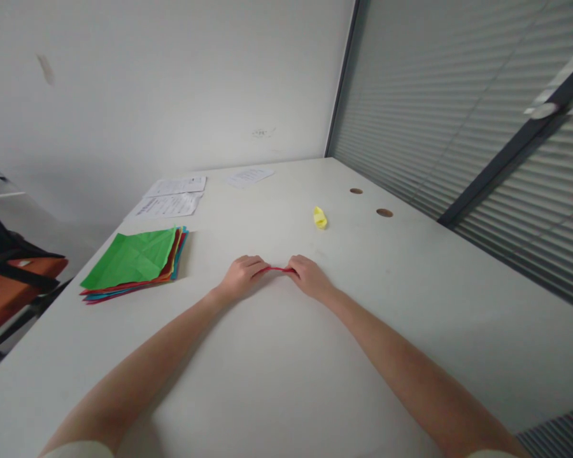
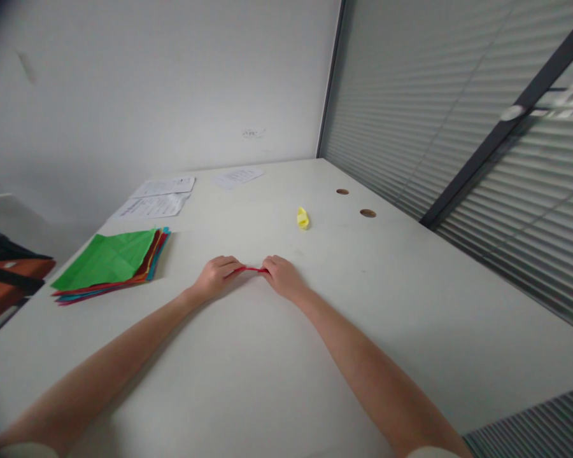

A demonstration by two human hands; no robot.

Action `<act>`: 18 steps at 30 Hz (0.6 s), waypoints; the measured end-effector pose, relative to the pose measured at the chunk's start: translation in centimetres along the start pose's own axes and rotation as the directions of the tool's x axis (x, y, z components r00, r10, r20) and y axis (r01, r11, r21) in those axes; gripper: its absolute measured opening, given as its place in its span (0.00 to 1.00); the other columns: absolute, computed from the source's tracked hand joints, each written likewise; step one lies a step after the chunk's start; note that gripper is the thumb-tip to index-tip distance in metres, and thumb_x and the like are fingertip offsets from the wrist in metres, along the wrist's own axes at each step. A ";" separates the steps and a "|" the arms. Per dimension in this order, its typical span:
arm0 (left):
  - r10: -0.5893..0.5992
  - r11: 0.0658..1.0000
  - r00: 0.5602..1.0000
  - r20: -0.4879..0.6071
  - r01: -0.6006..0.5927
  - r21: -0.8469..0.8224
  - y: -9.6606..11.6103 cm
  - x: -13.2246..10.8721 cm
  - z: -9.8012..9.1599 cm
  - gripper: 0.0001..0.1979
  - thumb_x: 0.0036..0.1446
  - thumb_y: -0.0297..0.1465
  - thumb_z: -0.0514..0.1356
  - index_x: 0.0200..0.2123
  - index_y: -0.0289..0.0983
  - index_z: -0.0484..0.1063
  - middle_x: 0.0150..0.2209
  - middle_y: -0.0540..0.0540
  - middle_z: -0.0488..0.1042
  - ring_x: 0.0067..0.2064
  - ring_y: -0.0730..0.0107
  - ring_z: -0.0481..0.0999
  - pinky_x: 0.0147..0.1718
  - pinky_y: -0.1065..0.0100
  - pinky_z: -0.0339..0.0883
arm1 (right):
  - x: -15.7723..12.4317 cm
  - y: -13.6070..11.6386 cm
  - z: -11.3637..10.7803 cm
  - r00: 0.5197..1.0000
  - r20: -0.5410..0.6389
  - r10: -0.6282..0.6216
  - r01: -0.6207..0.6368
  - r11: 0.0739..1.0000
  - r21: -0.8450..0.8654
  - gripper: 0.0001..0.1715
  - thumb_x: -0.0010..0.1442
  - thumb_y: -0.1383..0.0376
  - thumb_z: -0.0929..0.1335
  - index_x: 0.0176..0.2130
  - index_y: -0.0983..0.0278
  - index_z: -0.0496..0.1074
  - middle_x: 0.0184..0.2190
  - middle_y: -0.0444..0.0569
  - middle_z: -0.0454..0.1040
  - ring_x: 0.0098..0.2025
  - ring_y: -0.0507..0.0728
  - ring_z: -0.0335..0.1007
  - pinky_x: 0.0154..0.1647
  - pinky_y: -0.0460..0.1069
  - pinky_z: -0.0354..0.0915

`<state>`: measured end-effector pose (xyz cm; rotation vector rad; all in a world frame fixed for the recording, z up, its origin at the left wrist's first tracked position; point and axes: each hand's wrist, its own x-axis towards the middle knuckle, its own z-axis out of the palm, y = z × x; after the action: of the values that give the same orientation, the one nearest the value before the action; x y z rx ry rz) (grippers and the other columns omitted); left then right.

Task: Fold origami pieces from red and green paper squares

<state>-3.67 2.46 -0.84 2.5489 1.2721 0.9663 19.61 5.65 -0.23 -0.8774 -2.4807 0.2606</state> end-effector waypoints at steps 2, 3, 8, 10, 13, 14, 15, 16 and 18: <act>0.018 0.999 1.000 -0.001 -0.018 0.047 -0.2 -0.1 0.0 0.16 0.64 0.37 0.53 0.38 0.36 0.78 0.33 0.40 0.76 0.33 0.68 0.72 0.37 0.66 0.63 | 0.0 -0.1 0.0 1.000 0.020 0.009 -0.007 0.996 -0.084 0.07 0.64 0.70 0.64 0.32 0.64 0.69 0.30 0.49 0.71 0.35 0.56 0.64 0.37 0.49 0.57; 0.022 0.998 1.000 0.002 -0.022 0.065 -0.3 -0.1 0.0 0.16 0.65 0.38 0.53 0.36 0.36 0.78 0.31 0.41 0.76 0.31 0.68 0.72 0.36 0.66 0.63 | 0.0 -0.1 0.0 1.000 0.027 0.011 -0.008 0.994 -0.110 0.07 0.64 0.70 0.65 0.32 0.64 0.69 0.30 0.49 0.71 0.35 0.56 0.64 0.37 0.49 0.57; 0.049 0.988 0.999 -0.019 -0.045 0.151 -0.6 -0.2 -0.1 0.16 0.65 0.36 0.52 0.35 0.36 0.77 0.28 0.43 0.73 0.28 0.70 0.70 0.33 0.68 0.62 | -0.1 0.2 0.3 0.999 -0.039 -0.012 0.010 0.999 -0.054 0.07 0.64 0.65 0.67 0.34 0.65 0.72 0.30 0.49 0.72 0.35 0.56 0.66 0.38 0.49 0.58; 0.044 0.989 0.999 -0.023 -0.040 0.141 -0.5 -0.2 -0.1 0.15 0.65 0.36 0.52 0.37 0.36 0.77 0.29 0.42 0.74 0.29 0.70 0.71 0.34 0.68 0.62 | -0.1 0.4 0.4 0.999 -0.046 -0.015 0.014 1.000 -0.024 0.07 0.64 0.64 0.67 0.36 0.65 0.74 0.31 0.49 0.73 0.35 0.55 0.67 0.38 0.48 0.59; 0.019 0.992 1.000 -0.012 -0.017 0.122 -0.2 -0.3 -0.3 0.14 0.64 0.36 0.54 0.40 0.36 0.77 0.32 0.41 0.76 0.31 0.69 0.72 0.35 0.68 0.64 | 0.0 0.6 0.3 1.000 -0.006 0.014 -0.014 0.999 -0.038 0.08 0.64 0.66 0.66 0.39 0.64 0.77 0.32 0.49 0.73 0.36 0.55 0.68 0.38 0.48 0.59; 0.007 0.994 1.000 -0.015 -0.005 0.111 0.0 -0.3 -0.3 0.14 0.64 0.36 0.54 0.41 0.36 0.77 0.33 0.40 0.77 0.31 0.69 0.73 0.35 0.68 0.64 | 0.0 0.6 0.3 0.999 0.005 0.031 -0.031 0.998 -0.053 0.09 0.65 0.67 0.66 0.39 0.64 0.77 0.32 0.49 0.73 0.36 0.55 0.68 0.38 0.48 0.59; -0.008 0.996 1.000 -0.025 0.010 0.093 0.1 -0.3 -0.4 0.14 0.63 0.36 0.54 0.42 0.37 0.77 0.34 0.40 0.77 0.32 0.69 0.73 0.36 0.68 0.64 | 0.0 0.7 0.2 0.999 0.010 0.049 -0.048 0.996 -0.069 0.10 0.65 0.68 0.65 0.39 0.64 0.77 0.32 0.49 0.73 0.36 0.55 0.68 0.38 0.48 0.59; -0.030 0.998 0.999 -0.038 0.032 0.062 0.2 -0.2 -0.5 0.15 0.63 0.37 0.55 0.44 0.36 0.77 0.35 0.40 0.77 0.33 0.69 0.73 0.36 0.68 0.65 | 0.0 0.8 0.1 0.998 0.010 0.065 -0.064 0.994 -0.088 0.10 0.65 0.68 0.65 0.39 0.64 0.78 0.31 0.49 0.73 0.36 0.55 0.68 0.38 0.48 0.59; -0.112 0.993 0.992 -0.065 0.109 -0.047 0.5 -0.1 -0.6 0.17 0.61 0.40 0.57 0.46 0.36 0.76 0.36 0.39 0.78 0.34 0.68 0.73 0.38 0.67 0.66 | 0.0 0.9 0.0 0.996 -0.007 0.087 -0.087 0.987 -0.133 0.11 0.65 0.69 0.65 0.39 0.63 0.78 0.31 0.49 0.73 0.35 0.55 0.67 0.38 0.49 0.59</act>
<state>-3.73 1.96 -0.22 2.4036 1.3785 1.0535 20.12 6.34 -0.48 -1.0425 -2.4847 0.1242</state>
